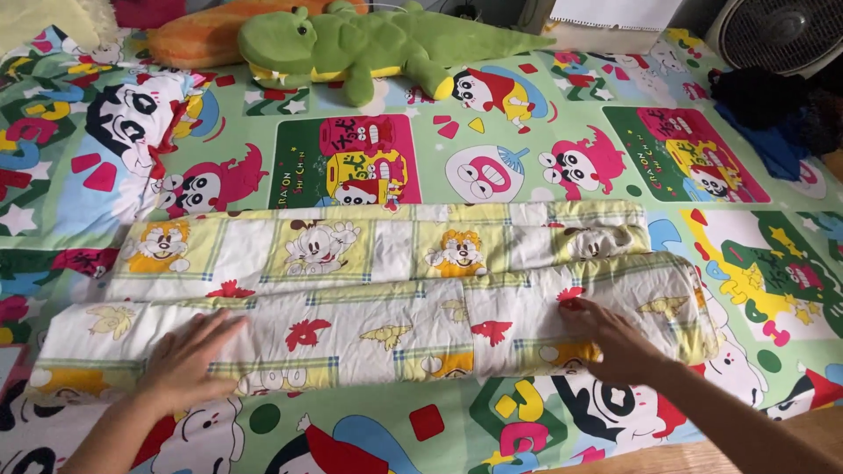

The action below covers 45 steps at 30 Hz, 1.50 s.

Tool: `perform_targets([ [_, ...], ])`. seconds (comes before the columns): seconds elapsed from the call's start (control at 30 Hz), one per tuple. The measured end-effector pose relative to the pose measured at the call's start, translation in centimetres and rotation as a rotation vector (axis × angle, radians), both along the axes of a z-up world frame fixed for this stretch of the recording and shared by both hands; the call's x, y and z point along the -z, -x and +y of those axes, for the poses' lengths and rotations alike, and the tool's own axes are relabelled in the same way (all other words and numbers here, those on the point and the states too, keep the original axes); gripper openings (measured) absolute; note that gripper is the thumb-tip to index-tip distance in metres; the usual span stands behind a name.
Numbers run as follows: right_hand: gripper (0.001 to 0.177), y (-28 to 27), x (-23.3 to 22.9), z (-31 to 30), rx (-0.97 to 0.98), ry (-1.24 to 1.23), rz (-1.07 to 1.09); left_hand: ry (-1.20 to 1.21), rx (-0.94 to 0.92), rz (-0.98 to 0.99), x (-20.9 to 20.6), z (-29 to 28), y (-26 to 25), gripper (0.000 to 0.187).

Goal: The person unfolds a patterned blanket on a bed, smooths it out, and folds it into a compact rectangular shape. The person handles the blanket by hand, adjusting edges and pressing down to flatten the folds.

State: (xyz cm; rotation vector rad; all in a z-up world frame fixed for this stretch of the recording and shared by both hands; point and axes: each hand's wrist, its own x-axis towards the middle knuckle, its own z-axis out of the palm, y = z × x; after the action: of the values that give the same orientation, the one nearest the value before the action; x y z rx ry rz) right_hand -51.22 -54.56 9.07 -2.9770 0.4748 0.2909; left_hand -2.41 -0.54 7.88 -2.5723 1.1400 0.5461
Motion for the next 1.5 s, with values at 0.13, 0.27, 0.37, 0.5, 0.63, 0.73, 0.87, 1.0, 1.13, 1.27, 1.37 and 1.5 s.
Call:
perform_targets([
  [0.13, 0.08, -0.8, 1.3, -4.5, -0.057, 0.075, -0.182, -0.023, -0.158, 0.088, -3.0, -3.1, -0.1, 0.094],
  [0.27, 0.11, -2.7, 1.6, -6.3, -0.253, 0.194, -0.369, -0.151, -0.043, -0.013, -3.1, -6.0, 0.0, 0.11],
  [0.37, 0.111, -5.2, -0.1, -4.8, 0.107, 0.156, 0.036, 0.137, -0.04, 0.011, 3.8, -6.2, -2.8, 0.109],
  [0.5, 0.105, -7.2, -0.9, -4.2, 0.18, 0.178, 0.099, 0.108, -0.111, 0.079, 2.4, -7.7, -2.3, 0.101],
  [0.63, 0.097, -9.1, -1.9, -3.3, 0.187, 0.095, 0.118, 0.072, -0.156, 0.114, 2.0, -8.5, -2.7, 0.088],
  [0.73, 0.094, -10.5, -5.0, -1.6, 0.199, 0.027, 0.156, 0.062, -0.219, 0.164, 0.0, -9.5, -2.7, 0.07],
  [0.87, 0.087, -11.1, -2.4, -4.8, 0.181, 0.025, 0.149, 0.056, -0.233, 0.179, -1.8, -11.3, -2.8, 0.063],
  [1.0, 0.087, -11.9, 0.8, -8.0, 0.189, -0.012, 0.269, -0.04, -0.254, 0.315, -3.3, -12.7, -2.8, 0.069],
  [1.13, 0.085, -13.2, 1.3, -7.7, 0.197, -0.058, 0.312, -0.18, -0.219, 0.32, 1.3, -13.2, -5.4, 0.096],
  [1.27, 0.077, -13.9, -2.0, -5.1, 0.22, -0.166, 0.284, -0.164, -0.202, 0.314, -1.3, -13.4, -2.8, 0.084],
  [1.37, 0.078, -13.5, -4.3, -3.8, 0.24, -0.252, 0.318, -0.102, -0.208, 0.34, -0.5, -12.7, -3.1, 0.071],
  [1.5, 0.061, -11.2, -2.2, -5.5, 0.137, -0.195, 0.853, -0.374, -0.202, 0.466, -1.7, -11.1, -3.6, 0.101],
])
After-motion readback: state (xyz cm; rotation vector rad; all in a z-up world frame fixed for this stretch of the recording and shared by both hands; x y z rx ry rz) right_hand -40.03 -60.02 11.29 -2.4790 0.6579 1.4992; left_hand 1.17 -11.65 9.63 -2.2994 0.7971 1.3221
